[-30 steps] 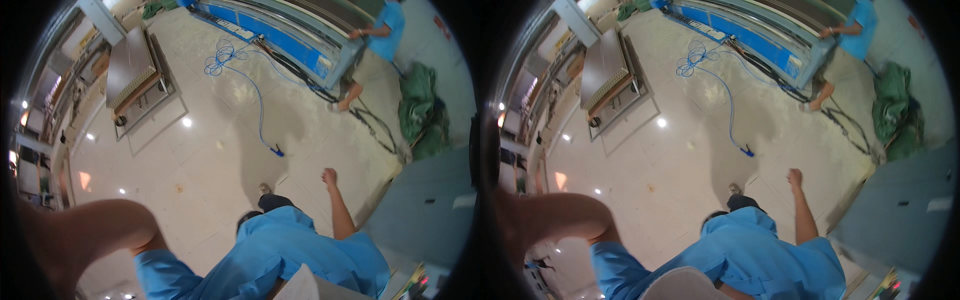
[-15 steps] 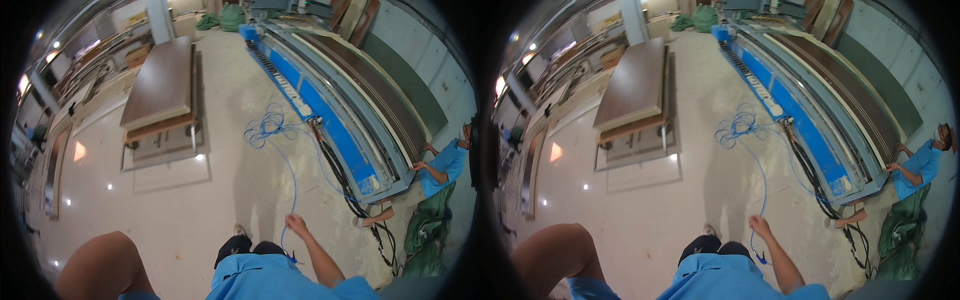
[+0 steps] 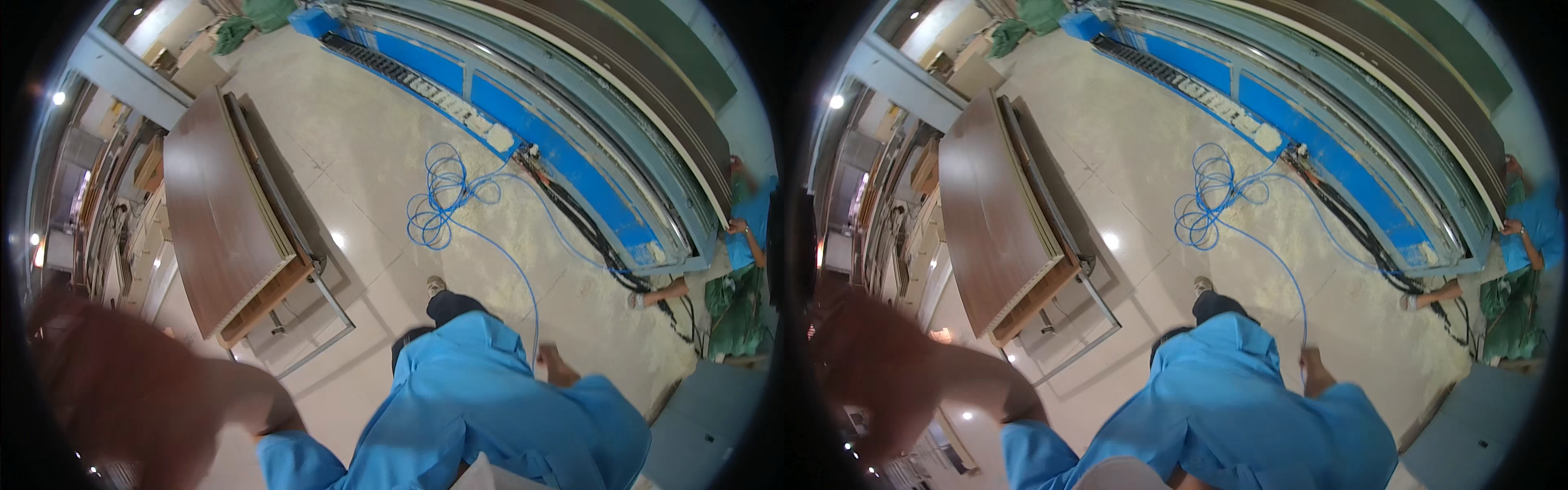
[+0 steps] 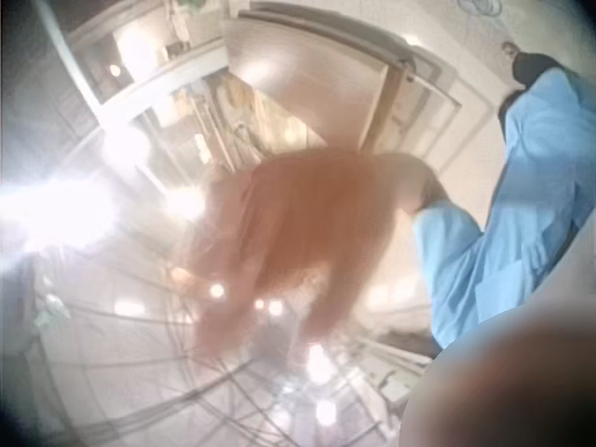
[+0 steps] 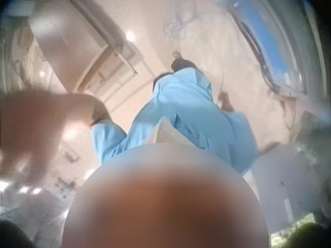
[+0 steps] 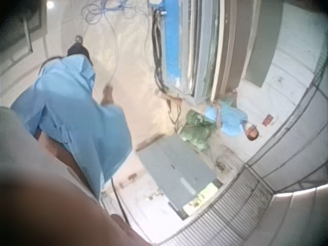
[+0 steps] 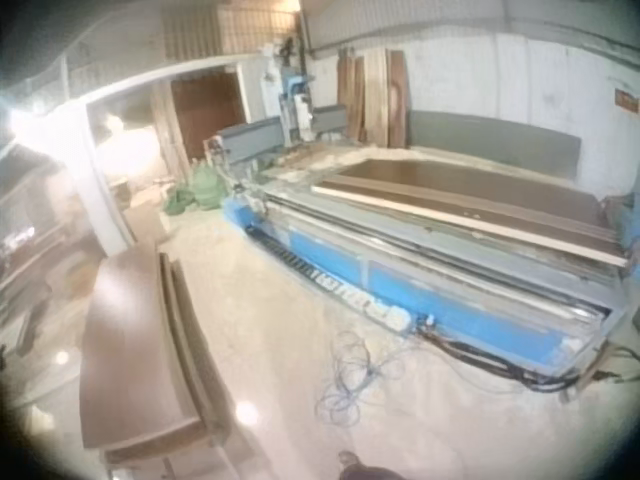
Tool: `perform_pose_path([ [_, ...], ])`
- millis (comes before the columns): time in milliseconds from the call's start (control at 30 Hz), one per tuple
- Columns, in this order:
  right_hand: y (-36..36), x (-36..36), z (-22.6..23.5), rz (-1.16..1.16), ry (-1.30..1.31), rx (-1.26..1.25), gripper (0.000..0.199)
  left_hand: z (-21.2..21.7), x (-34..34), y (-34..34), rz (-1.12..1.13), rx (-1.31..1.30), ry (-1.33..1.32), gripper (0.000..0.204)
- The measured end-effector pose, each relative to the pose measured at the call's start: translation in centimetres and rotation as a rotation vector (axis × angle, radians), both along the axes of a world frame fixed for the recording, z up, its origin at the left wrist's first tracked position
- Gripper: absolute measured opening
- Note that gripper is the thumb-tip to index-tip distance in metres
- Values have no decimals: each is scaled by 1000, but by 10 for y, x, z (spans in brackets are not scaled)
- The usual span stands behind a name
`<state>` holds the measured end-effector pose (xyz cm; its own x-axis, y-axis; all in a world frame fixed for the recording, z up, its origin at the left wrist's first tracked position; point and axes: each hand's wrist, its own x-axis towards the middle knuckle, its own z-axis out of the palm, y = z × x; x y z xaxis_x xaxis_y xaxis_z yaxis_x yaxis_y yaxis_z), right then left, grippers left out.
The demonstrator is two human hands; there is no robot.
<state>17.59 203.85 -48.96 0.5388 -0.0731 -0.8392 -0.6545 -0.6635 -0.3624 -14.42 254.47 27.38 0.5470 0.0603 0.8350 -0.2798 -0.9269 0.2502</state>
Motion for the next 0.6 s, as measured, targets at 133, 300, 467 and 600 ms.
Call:
perform_pose_path([
  [133, 401, 60, 54, 235, -66, 525, 26, -199, 46, 174, 518, -928, 170, 38],
  [300, 790, 118, 190, 780, -559, 759, 31, -443, 31, 309, 742, -1759, 457, 34],
  [467, 966, 150, 238, 480, -457, 799, 31, -506, 79, 536, 568, -1633, 663, 42],
  [600, 1022, 154, 232, 405, -212, 689, 30, -457, 220, 743, 334, -1417, 728, 40],
])
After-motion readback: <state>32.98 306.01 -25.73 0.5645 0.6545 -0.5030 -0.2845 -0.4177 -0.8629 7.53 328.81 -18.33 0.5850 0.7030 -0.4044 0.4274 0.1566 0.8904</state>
